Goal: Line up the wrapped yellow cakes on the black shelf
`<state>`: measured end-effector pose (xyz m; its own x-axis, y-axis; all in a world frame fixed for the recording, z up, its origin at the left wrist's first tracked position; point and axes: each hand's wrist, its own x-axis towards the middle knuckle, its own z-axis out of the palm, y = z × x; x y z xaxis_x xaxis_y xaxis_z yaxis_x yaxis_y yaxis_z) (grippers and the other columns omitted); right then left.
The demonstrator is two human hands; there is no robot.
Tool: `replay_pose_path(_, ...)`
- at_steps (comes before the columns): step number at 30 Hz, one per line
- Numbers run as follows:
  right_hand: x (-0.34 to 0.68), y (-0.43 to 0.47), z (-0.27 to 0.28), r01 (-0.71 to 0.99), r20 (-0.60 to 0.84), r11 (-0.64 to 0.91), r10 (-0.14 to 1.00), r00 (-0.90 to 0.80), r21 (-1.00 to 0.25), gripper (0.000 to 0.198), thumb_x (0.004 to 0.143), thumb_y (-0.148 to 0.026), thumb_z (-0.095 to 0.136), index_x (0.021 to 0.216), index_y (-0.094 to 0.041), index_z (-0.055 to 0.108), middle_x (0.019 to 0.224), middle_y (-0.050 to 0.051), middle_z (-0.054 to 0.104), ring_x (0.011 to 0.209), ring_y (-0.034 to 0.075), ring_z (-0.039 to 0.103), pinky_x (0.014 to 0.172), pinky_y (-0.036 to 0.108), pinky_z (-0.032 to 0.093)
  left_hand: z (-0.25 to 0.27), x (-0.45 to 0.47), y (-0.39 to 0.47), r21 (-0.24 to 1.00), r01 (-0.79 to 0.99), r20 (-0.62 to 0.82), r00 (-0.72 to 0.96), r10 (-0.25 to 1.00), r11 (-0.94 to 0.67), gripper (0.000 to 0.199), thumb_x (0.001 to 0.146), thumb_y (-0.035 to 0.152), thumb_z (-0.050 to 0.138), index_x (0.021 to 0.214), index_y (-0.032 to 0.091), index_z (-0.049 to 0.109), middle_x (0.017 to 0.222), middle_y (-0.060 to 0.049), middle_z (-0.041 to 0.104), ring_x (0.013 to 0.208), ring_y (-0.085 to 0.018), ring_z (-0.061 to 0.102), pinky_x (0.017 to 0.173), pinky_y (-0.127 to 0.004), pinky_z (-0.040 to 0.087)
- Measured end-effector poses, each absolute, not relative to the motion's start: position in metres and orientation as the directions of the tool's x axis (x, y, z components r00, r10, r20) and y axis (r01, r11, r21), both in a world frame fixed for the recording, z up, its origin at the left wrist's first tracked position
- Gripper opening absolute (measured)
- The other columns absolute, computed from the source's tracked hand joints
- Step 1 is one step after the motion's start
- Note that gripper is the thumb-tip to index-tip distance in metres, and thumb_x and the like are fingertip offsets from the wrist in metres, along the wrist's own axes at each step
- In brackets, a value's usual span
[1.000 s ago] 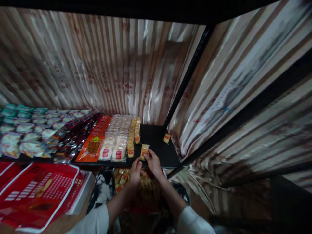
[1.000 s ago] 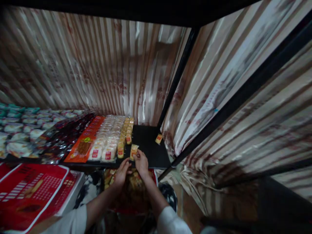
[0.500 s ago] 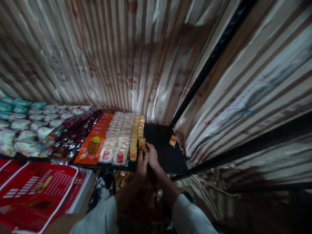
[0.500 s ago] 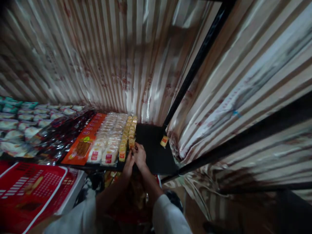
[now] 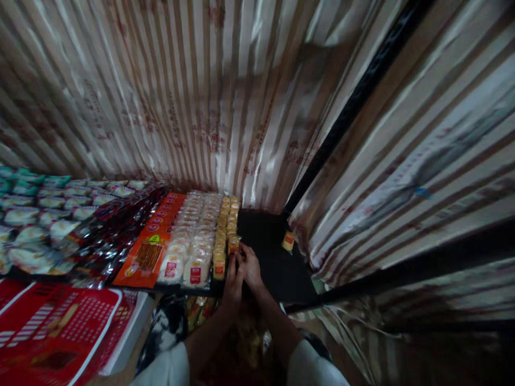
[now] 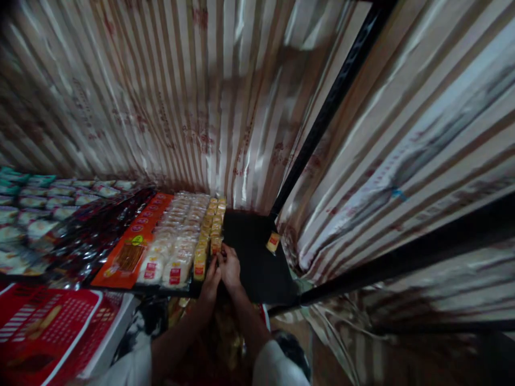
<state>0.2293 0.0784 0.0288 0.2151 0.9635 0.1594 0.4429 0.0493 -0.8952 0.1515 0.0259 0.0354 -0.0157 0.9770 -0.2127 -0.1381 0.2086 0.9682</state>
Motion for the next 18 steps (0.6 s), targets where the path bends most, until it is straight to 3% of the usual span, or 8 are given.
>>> replay_pose_path(6, 0.227, 0.077, 0.029, 0.477, 0.185, 0.064, 0.960, 0.210, -0.876, 0.043, 0.078, -0.029, 0.053, 0.118, -0.017, 0.062, 0.107, 0.011, 0.064, 0.093, 0.022, 0.063, 0.083, 0.036, 0.053, 0.042, 0.151, 0.029, 0.955, -0.141, -0.264, -0.009, 0.965, 0.260, 0.055, 0.089, 0.028, 0.043, 0.141, 0.012, 0.038, 0.153, -0.007, 0.030, 0.143, -0.017, 0.021, 0.119, -0.030, 0.017)
replay_pose_path(13, 0.228, 0.081, 0.023, 0.513, 0.233, 0.084, 0.944, 0.234, -0.855, 0.045, 0.082, -0.034, 0.050, 0.123, -0.020, 0.060, 0.121, 0.010, 0.061, 0.112, 0.023, 0.056, 0.099, 0.039, 0.044, 0.029, 0.153, 0.026, 0.958, -0.201, -0.208, 0.004, 0.978, 0.204, 0.058, 0.087, 0.032, 0.045, 0.142, 0.013, 0.037, 0.153, -0.008, 0.028, 0.143, -0.018, 0.022, 0.117, -0.030, 0.022)
replay_pose_path(18, 0.227, 0.083, 0.024, 0.539, 0.268, 0.123, 0.943, 0.199, -0.833, 0.042, 0.083, -0.035, 0.048, 0.121, -0.022, 0.062, 0.121, 0.009, 0.063, 0.114, 0.024, 0.055, 0.101, 0.040, 0.043, 0.024, 0.154, 0.026, 0.966, -0.164, -0.208, -0.028, 0.978, 0.201, 0.057, 0.088, 0.033, 0.044, 0.141, 0.013, 0.038, 0.153, -0.009, 0.029, 0.143, -0.018, 0.022, 0.118, -0.029, 0.021)
